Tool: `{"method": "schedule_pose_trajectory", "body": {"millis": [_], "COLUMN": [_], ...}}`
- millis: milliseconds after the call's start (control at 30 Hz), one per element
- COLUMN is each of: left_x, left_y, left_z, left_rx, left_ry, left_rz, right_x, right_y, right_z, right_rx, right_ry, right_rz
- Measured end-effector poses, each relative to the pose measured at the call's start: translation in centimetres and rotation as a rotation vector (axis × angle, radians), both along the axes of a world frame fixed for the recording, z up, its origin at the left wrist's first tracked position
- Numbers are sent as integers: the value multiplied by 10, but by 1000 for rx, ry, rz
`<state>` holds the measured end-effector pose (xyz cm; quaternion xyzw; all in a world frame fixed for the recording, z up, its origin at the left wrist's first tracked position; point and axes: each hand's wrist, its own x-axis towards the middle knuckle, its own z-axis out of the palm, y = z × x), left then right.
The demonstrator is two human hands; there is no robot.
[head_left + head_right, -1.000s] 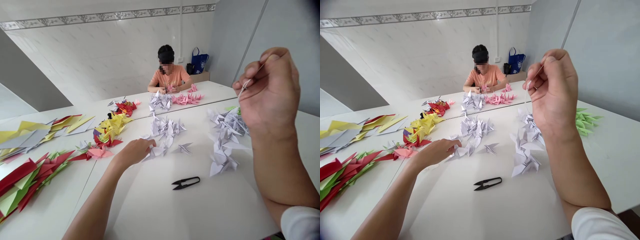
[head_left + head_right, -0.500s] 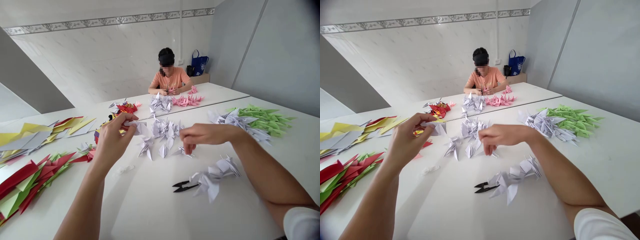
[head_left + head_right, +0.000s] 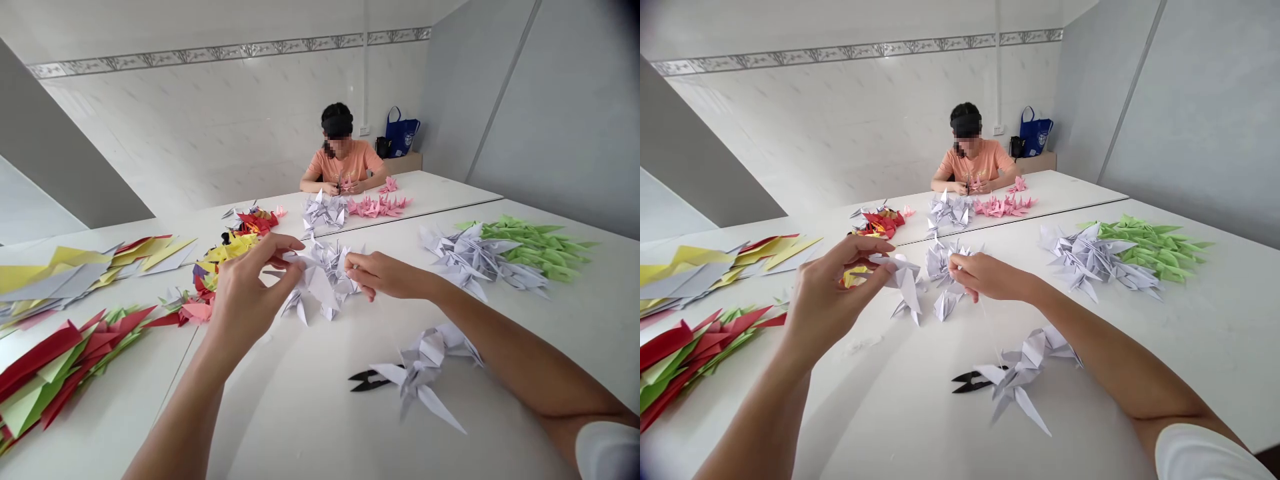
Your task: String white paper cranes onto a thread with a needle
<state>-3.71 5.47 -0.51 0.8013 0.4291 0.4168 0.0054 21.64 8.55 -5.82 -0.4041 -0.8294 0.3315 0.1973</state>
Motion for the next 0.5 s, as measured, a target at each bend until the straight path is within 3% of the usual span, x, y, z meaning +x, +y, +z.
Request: {"method": "schedule_pose_trajectory", "body": {"millis": [200, 367, 500], "left_x": [6, 9, 13], "left_y": [-15, -24, -29], "left_z": [2, 1, 1], "left_rx": [97, 298, 424], "left_ry": [28, 162, 188], "left_rz": [-63, -109, -171], "right_x": [-6, -17, -23], "right_y": [-25, -35, -38], "right_z": [16, 16, 13], "right_rx": [109, 50, 122], "right_ry": [264, 434, 507], "right_rz": [-29, -8, -22]}}
